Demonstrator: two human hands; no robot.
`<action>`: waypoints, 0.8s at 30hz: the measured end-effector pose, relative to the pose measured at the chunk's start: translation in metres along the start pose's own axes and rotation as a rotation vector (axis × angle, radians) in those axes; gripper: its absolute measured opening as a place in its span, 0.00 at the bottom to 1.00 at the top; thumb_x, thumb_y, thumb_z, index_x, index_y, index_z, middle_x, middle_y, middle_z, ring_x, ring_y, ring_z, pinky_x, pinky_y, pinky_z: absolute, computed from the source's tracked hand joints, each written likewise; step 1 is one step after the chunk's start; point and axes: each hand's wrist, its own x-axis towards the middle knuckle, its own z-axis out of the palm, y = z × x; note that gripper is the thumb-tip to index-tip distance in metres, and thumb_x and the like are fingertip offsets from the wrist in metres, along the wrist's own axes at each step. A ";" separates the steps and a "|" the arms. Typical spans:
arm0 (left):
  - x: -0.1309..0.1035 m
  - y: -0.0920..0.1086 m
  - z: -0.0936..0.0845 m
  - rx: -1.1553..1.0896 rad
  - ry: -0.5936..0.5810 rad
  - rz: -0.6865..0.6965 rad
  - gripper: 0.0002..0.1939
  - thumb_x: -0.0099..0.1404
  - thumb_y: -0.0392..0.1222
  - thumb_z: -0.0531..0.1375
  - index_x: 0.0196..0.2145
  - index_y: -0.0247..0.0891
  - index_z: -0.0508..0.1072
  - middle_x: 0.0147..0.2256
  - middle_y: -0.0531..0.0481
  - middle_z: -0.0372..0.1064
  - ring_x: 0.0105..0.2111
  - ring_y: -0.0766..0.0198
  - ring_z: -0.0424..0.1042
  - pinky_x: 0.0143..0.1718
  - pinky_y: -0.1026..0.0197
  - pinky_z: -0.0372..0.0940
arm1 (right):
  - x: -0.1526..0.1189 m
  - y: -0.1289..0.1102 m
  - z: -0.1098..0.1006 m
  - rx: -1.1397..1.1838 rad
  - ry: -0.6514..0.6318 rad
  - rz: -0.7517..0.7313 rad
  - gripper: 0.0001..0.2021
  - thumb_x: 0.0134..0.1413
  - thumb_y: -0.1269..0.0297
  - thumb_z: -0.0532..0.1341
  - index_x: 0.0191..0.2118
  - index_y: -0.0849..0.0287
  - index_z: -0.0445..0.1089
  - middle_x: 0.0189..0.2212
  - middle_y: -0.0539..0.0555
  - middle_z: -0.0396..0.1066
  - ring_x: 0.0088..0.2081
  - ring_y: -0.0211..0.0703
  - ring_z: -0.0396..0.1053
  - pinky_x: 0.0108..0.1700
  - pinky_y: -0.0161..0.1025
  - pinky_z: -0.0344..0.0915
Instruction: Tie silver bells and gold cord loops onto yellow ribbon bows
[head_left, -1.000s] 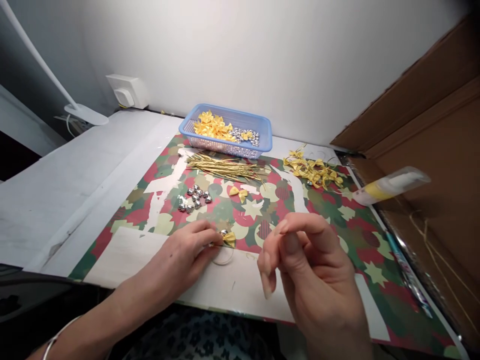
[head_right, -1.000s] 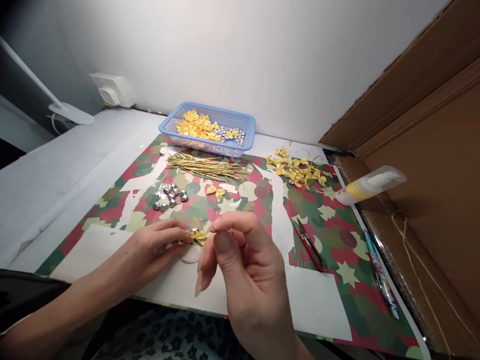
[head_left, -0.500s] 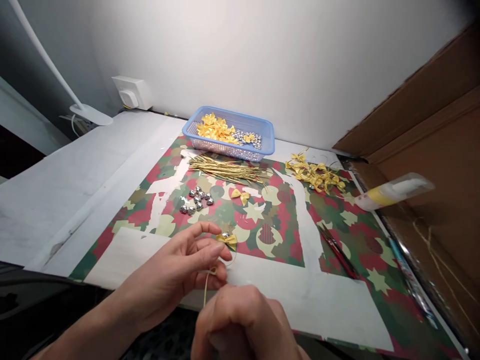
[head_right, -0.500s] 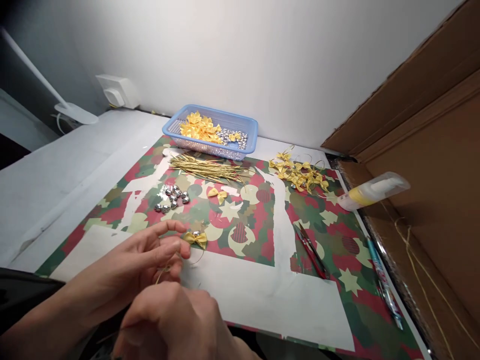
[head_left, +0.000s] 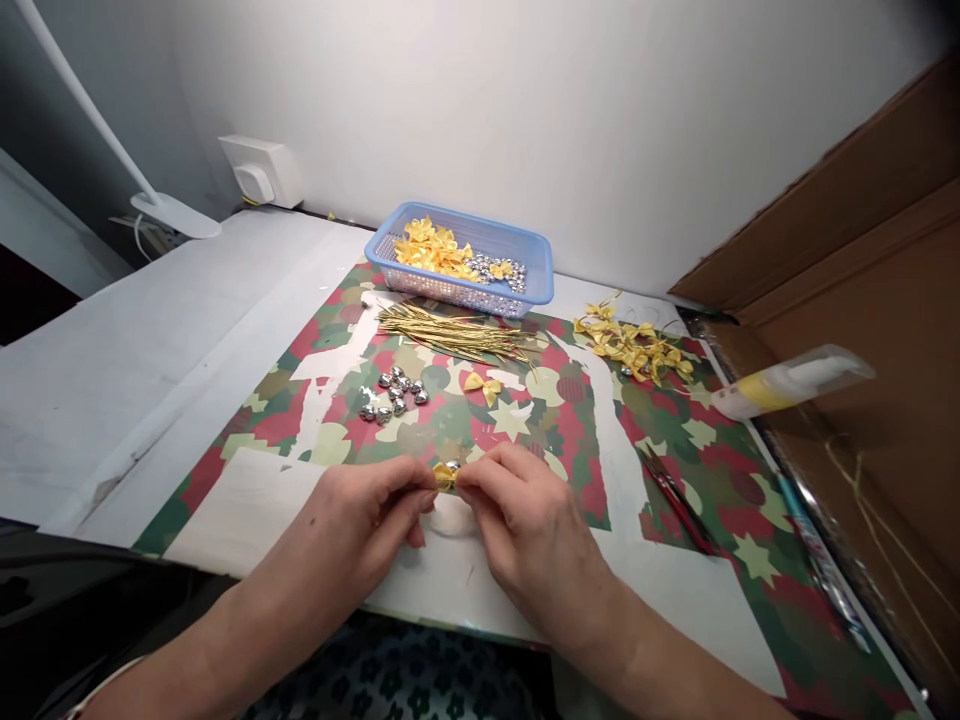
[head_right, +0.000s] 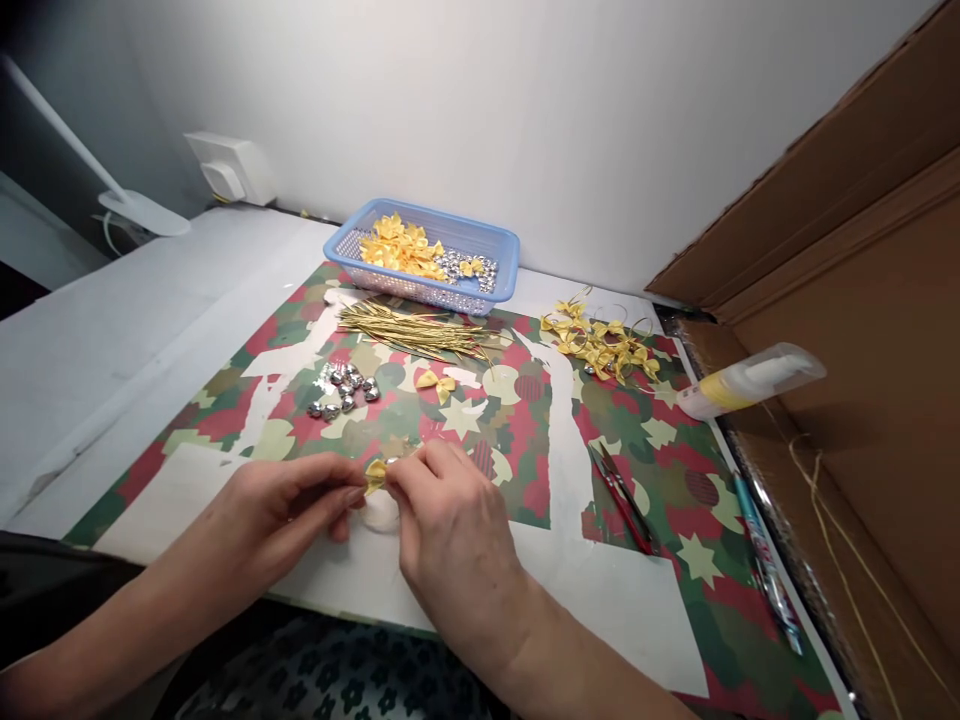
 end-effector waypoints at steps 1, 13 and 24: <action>0.000 -0.001 0.000 0.003 0.019 0.006 0.10 0.72 0.38 0.55 0.35 0.40 0.76 0.22 0.56 0.72 0.23 0.65 0.71 0.28 0.63 0.62 | -0.001 0.000 0.002 -0.026 -0.005 0.001 0.11 0.64 0.77 0.56 0.36 0.60 0.74 0.32 0.54 0.69 0.35 0.45 0.68 0.36 0.39 0.64; 0.011 -0.003 0.004 -0.019 0.069 0.067 0.10 0.71 0.37 0.57 0.34 0.39 0.77 0.25 0.52 0.72 0.26 0.63 0.69 0.27 0.63 0.62 | -0.002 0.001 0.006 -0.026 -0.015 -0.010 0.11 0.65 0.77 0.55 0.41 0.58 0.73 0.35 0.55 0.75 0.38 0.48 0.70 0.39 0.42 0.65; 0.004 -0.007 0.009 -0.047 0.091 0.100 0.10 0.70 0.35 0.58 0.37 0.39 0.81 0.33 0.48 0.81 0.31 0.60 0.77 0.32 0.59 0.67 | 0.000 -0.008 0.008 0.142 -0.037 0.133 0.10 0.65 0.74 0.55 0.42 0.59 0.73 0.34 0.54 0.74 0.36 0.46 0.71 0.36 0.40 0.65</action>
